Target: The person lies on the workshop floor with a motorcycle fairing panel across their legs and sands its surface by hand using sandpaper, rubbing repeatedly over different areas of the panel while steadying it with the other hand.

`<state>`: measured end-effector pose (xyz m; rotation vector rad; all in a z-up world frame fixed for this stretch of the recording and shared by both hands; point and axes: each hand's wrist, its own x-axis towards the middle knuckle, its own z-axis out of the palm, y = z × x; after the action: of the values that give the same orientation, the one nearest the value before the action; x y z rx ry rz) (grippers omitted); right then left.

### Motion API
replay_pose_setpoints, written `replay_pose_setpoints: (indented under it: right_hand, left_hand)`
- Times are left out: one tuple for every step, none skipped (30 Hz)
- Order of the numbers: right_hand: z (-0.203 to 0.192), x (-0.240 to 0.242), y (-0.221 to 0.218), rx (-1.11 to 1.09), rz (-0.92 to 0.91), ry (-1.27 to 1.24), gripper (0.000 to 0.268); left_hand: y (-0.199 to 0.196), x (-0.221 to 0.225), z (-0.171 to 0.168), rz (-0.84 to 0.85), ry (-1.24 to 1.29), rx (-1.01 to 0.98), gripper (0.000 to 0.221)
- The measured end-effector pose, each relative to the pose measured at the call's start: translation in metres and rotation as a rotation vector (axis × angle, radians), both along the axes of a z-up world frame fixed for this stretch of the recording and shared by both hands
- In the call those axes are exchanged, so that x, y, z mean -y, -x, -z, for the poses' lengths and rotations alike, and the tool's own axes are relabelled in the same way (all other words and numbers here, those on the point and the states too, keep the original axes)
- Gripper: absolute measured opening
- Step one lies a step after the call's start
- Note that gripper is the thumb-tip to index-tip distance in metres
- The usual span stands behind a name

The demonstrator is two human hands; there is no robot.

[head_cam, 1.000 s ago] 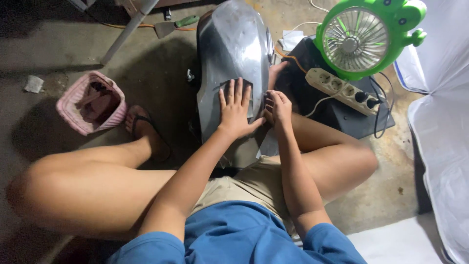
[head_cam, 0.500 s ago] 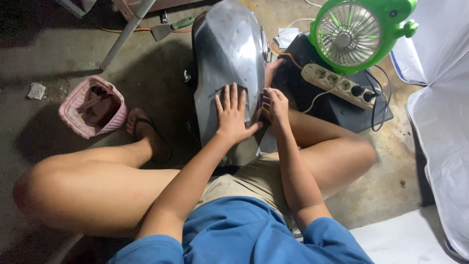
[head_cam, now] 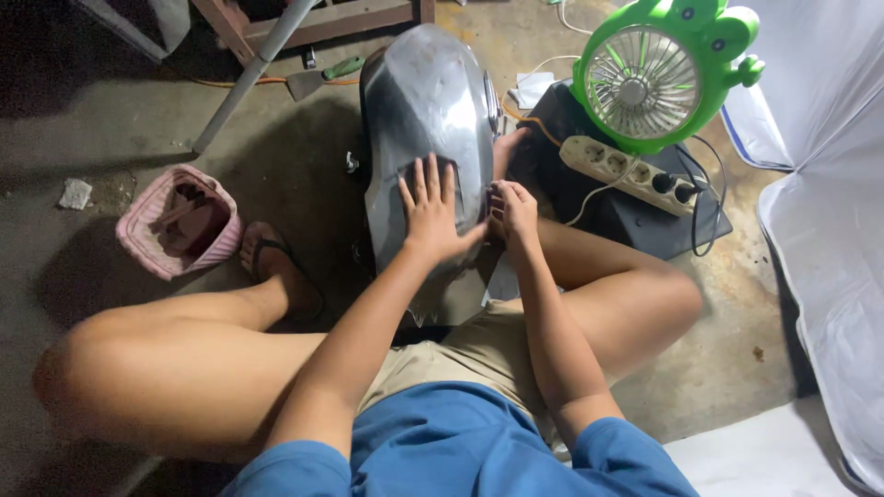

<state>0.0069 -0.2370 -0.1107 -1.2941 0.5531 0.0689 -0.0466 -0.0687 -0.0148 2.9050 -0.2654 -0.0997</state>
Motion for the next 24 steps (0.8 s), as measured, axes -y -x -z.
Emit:
replay_pose_setpoints:
  right_hand:
    - [-0.001, -0.002, 0.0, -0.003, -0.002, 0.003, 0.015]
    - [-0.003, -0.003, -0.001, -0.004, -0.003, -0.005, 0.015]
    - [-0.005, -0.005, -0.005, 0.0, -0.001, -0.014, 0.015]
    - [-0.008, -0.003, -0.006, 0.0, -0.001, -0.012, 0.015]
    - [-0.01, -0.004, -0.005, 0.005, -0.009, 0.013, 0.014]
    - [-0.012, -0.005, -0.003, 0.01, -0.018, 0.039, 0.014]
    - [-0.006, -0.003, -0.006, 0.012, -0.016, 0.04, 0.014]
    - [0.0, -0.002, -0.008, 0.008, -0.018, 0.047, 0.014]
    - [0.006, 0.003, -0.009, 0.003, -0.018, 0.056, 0.015]
    - [0.007, 0.001, -0.01, 0.003, -0.014, 0.062, 0.015]
    - [0.009, 0.003, -0.007, -0.006, -0.012, 0.065, 0.015]
    - [0.011, 0.004, -0.003, -0.015, -0.01, 0.069, 0.015]
    - [0.015, 0.003, -0.005, -0.012, -0.017, 0.071, 0.015]
    - [0.019, 0.001, -0.007, -0.014, -0.015, 0.075, 0.015]
    - [0.024, 0.002, -0.005, -0.019, -0.015, 0.082, 0.015]
    - [0.016, 0.005, -0.003, -0.02, -0.023, 0.088, 0.015]
    - [0.009, 0.002, -0.003, -0.012, -0.015, 0.074, 0.015]
    - [0.002, -0.001, -0.003, -0.004, -0.007, 0.06, 0.016]
    - [0.008, 0.0, -0.006, -0.008, -0.009, 0.057, 0.016]
    - [0.013, 0.002, -0.009, -0.009, -0.017, 0.079, 0.016]
    - [0.018, 0.004, -0.014, -0.007, -0.026, 0.102, 0.016]
    - [0.02, 0.004, -0.011, -0.009, -0.029, 0.1, 0.016]
    - [0.019, 0.004, -0.012, -0.003, -0.035, 0.09, 0.016]
    - [0.019, 0.004, -0.013, 0.003, -0.042, 0.08, 0.016]
  left_hand:
    - [0.014, 0.004, 0.001, -0.002, 0.003, -0.003, 0.126]
    - [0.029, 0.008, 0.003, 0.03, -0.034, -0.033, 0.129]
    - [0.04, 0.012, 0.003, 0.065, -0.072, -0.06, 0.131]
    - [0.039, 0.014, 0.004, 0.065, -0.07, -0.059, 0.131]
    - [0.04, 0.014, 0.004, 0.067, -0.054, -0.058, 0.131]
    - [0.041, 0.014, 0.005, 0.069, -0.038, -0.057, 0.13]
    - [0.029, 0.011, 0.004, 0.07, -0.036, -0.055, 0.13]
    - [0.016, 0.008, 0.003, 0.046, 0.006, -0.018, 0.125]
    - [0.004, 0.007, 0.003, 0.025, 0.051, 0.016, 0.119]
    - [-0.015, 0.0, 0.002, 0.029, 0.057, 0.016, 0.119]
    - [-0.029, -0.004, 0.003, -0.011, 0.073, 0.037, 0.124]
    - [-0.044, -0.009, 0.004, -0.052, 0.088, 0.056, 0.13]
    - [-0.043, -0.01, 0.005, -0.059, 0.09, 0.06, 0.13]
    - [-0.043, -0.01, 0.005, -0.07, 0.082, 0.051, 0.131]
    - [-0.039, -0.009, 0.007, -0.083, 0.076, 0.039, 0.132]
    - [-0.025, -0.003, 0.002, -0.092, 0.082, 0.038, 0.132]
    - [-0.012, -0.002, -0.004, -0.071, 0.063, 0.033, 0.131]
    - [0.001, -0.001, -0.01, -0.05, 0.044, 0.027, 0.13]
    - [0.011, 0.001, -0.006, -0.052, 0.042, 0.022, 0.13]
    - [0.021, 0.002, -0.001, -0.014, 0.04, -0.004, 0.13]
    - [0.03, 0.004, 0.002, 0.023, 0.04, -0.029, 0.13]
    - [0.027, 0.002, 0.003, 0.02, 0.039, -0.031, 0.13]
    - [0.021, 0.001, 0.002, 0.006, 0.045, -0.021, 0.127]
    - [0.014, 0.0, 0.001, -0.007, 0.052, -0.011, 0.124]
